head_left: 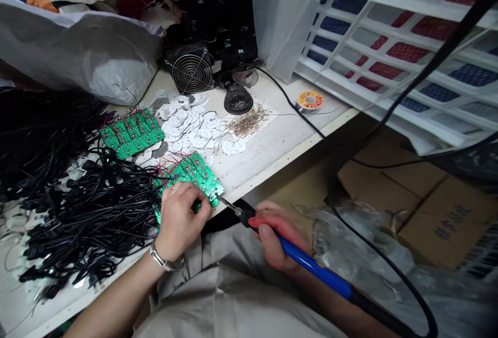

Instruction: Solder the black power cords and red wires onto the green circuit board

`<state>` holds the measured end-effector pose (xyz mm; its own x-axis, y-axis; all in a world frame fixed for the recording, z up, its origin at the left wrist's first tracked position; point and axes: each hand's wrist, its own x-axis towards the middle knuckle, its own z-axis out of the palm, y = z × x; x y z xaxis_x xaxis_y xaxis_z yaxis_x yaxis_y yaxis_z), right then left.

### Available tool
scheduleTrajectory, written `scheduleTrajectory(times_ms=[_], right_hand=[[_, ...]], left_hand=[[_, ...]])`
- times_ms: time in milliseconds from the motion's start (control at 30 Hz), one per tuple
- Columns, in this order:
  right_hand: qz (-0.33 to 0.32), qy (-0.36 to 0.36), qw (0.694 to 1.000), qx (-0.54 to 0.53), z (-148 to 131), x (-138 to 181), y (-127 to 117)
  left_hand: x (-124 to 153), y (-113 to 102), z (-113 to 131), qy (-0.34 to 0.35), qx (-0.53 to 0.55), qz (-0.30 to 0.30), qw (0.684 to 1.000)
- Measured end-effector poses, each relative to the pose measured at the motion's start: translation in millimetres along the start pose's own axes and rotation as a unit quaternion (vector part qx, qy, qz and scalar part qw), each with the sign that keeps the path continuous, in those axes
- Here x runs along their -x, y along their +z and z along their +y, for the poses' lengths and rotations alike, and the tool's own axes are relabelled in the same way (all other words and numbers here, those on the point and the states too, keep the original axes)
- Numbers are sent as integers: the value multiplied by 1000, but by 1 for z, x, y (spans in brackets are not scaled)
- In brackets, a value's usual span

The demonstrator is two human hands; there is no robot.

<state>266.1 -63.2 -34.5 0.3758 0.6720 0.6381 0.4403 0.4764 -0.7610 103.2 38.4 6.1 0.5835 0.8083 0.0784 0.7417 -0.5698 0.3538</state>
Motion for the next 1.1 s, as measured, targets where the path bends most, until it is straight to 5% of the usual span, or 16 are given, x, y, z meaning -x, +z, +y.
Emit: scheduleTrajectory(times_ms=[400, 1100], right_hand=[[-5, 57, 998, -12, 0, 1, 5], [-40, -1, 999, -15, 5, -10, 5]], left_hand=[[-5, 0, -3, -14, 14, 0, 1000], [-5, 2, -4, 0, 1, 28, 1000]])
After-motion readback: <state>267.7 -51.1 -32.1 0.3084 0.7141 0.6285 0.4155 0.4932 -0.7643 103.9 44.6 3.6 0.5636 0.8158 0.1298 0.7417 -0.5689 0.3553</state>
